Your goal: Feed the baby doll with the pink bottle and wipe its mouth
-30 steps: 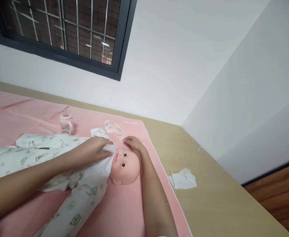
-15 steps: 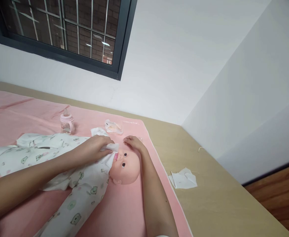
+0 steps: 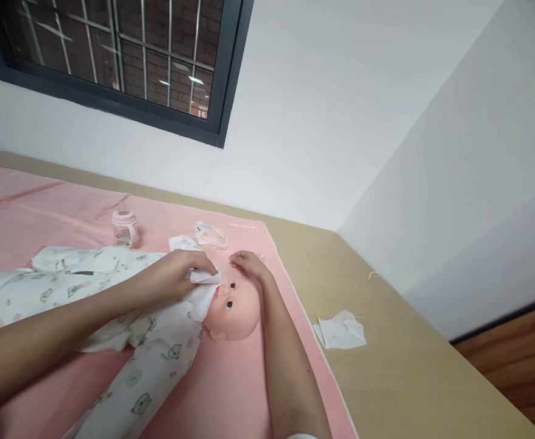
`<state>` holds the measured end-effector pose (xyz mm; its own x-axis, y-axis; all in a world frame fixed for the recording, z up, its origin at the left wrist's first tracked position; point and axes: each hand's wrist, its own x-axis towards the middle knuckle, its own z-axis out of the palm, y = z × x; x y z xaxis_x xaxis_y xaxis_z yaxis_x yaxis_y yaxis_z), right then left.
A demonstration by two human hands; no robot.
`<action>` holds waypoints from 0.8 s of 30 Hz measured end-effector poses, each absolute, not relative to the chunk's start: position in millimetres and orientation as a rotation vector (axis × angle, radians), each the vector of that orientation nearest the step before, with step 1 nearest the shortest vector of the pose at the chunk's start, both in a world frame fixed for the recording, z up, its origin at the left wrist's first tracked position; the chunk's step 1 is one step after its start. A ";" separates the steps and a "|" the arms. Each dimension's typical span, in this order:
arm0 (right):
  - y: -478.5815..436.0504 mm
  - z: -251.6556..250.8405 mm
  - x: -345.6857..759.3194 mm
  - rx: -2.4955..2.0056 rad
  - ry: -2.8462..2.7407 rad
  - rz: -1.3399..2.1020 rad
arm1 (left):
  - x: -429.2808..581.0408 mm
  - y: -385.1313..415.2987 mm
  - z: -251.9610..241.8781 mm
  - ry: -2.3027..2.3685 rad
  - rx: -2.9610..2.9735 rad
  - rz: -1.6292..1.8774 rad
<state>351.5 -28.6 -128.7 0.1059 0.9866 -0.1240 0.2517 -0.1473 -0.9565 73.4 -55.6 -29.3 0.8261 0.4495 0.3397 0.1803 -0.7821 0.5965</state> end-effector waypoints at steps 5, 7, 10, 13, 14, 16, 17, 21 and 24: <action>-26.6 -132.6 353.9 -1.514 -1.204 1.122 | 72.8 -64.6 -24.0 0.448 2.458 0.573; -26.2 -132.5 353.9 -1.526 -1.201 1.123 | 73.5 -65.2 -23.9 0.463 2.466 0.552; -26.1 -132.5 353.1 -1.537 -1.199 1.117 | 74.6 -63.7 -25.6 0.500 2.485 0.551; -27.5 -131.6 351.0 -1.553 -1.195 1.097 | 75.1 -61.6 -27.8 0.515 2.517 0.538; -28.6 -129.7 350.0 -1.557 -1.199 1.091 | 75.1 -60.9 -28.3 0.520 2.527 0.529; -31.8 -121.2 346.9 -1.556 -1.226 1.087 | 74.7 -59.0 -28.6 0.525 2.541 0.526; -33.9 -113.9 344.5 -1.550 -1.248 1.077 | 74.2 -57.7 -28.2 0.523 2.541 0.539; -47.5 -66.6 323.9 -1.414 -1.393 0.961 | 69.1 -49.2 -22.6 0.484 2.508 0.661; -65.9 -24.7 294.1 -1.212 -1.580 0.891 | 61.1 -41.4 -15.0 0.475 2.460 0.790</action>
<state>294.1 -65.9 -24.7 -0.0875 0.9677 0.2364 0.2984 0.2518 -0.9206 61.1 -41.4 -15.0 0.7697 0.4647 0.4378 0.1688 -0.8095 0.5624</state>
